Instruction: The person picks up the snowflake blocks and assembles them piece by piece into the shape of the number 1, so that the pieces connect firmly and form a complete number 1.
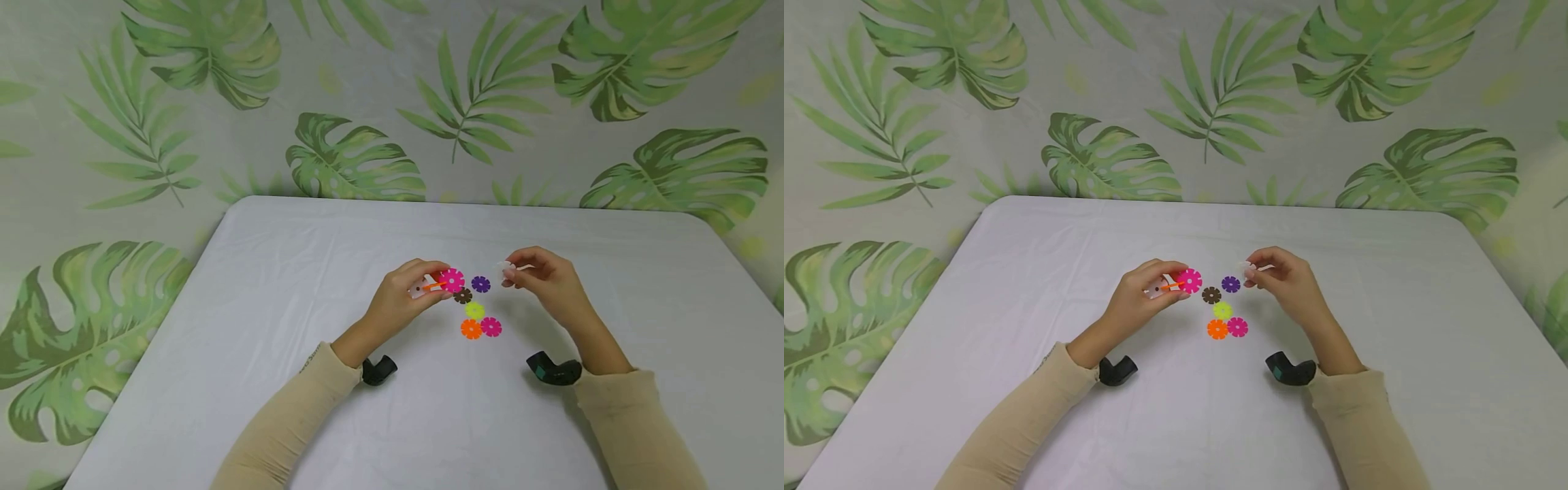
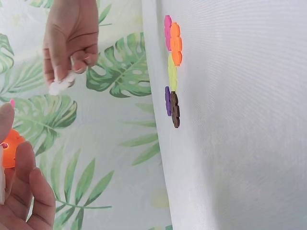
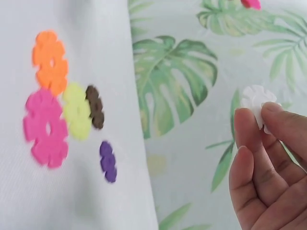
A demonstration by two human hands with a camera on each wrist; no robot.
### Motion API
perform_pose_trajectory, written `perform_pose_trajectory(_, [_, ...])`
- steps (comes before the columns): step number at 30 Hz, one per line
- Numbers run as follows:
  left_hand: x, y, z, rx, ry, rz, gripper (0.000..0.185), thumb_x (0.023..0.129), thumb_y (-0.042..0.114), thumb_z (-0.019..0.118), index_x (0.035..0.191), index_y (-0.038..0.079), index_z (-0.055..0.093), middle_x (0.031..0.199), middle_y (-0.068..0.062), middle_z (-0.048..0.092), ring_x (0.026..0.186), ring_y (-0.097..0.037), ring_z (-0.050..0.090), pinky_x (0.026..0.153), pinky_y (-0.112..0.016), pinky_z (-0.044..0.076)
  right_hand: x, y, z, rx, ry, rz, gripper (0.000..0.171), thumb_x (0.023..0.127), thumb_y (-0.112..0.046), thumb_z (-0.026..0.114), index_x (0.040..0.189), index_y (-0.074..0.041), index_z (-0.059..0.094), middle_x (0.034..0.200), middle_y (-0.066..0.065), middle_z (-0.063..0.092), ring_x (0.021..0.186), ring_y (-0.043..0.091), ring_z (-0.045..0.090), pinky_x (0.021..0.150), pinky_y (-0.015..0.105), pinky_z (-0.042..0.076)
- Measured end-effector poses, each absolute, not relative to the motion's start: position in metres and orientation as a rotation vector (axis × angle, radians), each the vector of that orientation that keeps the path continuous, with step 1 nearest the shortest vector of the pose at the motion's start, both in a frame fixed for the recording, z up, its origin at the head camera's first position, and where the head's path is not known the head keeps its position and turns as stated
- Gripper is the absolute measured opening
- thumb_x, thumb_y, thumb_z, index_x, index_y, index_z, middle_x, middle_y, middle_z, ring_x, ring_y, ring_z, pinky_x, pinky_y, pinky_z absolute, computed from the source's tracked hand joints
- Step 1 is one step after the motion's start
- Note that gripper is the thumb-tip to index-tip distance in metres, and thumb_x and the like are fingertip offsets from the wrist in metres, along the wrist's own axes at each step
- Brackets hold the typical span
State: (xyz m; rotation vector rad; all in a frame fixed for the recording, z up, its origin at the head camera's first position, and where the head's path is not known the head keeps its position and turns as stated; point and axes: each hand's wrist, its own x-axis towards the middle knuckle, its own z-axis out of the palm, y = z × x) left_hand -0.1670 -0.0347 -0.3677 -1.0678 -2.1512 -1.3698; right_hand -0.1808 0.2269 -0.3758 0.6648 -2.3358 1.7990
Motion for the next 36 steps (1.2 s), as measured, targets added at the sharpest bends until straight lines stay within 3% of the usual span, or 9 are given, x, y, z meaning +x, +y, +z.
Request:
perform_pose_trajectory(4, [-0.167, -0.035, -0.368, -1.070, -2.150, -1.376, 0.040, 0.070, 0.032, 0.062, 0.103, 0.011, 0.055, 0.092, 0.006, 0.055, 0.085, -0.001, 0.048, 0.069, -0.015, 0.043, -0.189, 0.225, -0.386, 0.775, -2.261, 1.877, 0.023, 0.076, 0.000, 0.057, 0.099, -0.001, 0.053, 0.089, 0.013, 0.054, 0.071, 0.024, 0.058, 0.064, 0.025, 0.047])
perform_pose_trajectory(15, [-0.166, -0.034, -0.366, -1.056, -2.177, -1.384, 0.039, 0.070, 0.032, 0.062, 0.103, 0.011, 0.056, 0.093, 0.007, 0.055, 0.085, -0.001, 0.047, 0.069, -0.013, 0.041, -0.156, 0.184, -0.331, 0.822, -2.356, 1.758, 0.014, 0.075, 0.002, 0.057, 0.088, -0.001, 0.054, 0.081, 0.013, 0.054, 0.070, 0.024, 0.057, 0.067, 0.024, 0.046])
perform_pose_trajectory(25, [-0.166, -0.035, -0.366, -1.048, -2.197, -1.384, 0.040, 0.070, 0.034, 0.061, 0.103, 0.012, 0.055, 0.092, 0.008, 0.054, 0.084, 0.000, 0.047, 0.068, -0.012, 0.041, -0.147, 0.170, -0.320, 0.837, -2.392, 1.688, 0.013, 0.073, 0.005, 0.057, 0.086, 0.003, 0.054, 0.081, 0.015, 0.055, 0.071, 0.022, 0.056, 0.066, 0.022, 0.046])
perform_pose_trajectory(36, [-0.166, -0.035, -0.366, -1.051, -2.184, -1.412, 0.039, 0.065, 0.018, 0.070, 0.101, 0.011, 0.057, 0.090, 0.005, 0.056, 0.081, -0.004, 0.049, 0.065, -0.010, 0.041, -0.146, 0.166, -0.320, 0.873, -2.343, 1.622, 0.010, 0.072, 0.006, 0.058, 0.082, 0.005, 0.057, 0.079, 0.015, 0.057, 0.072, 0.019, 0.054, 0.065, 0.020, 0.046])
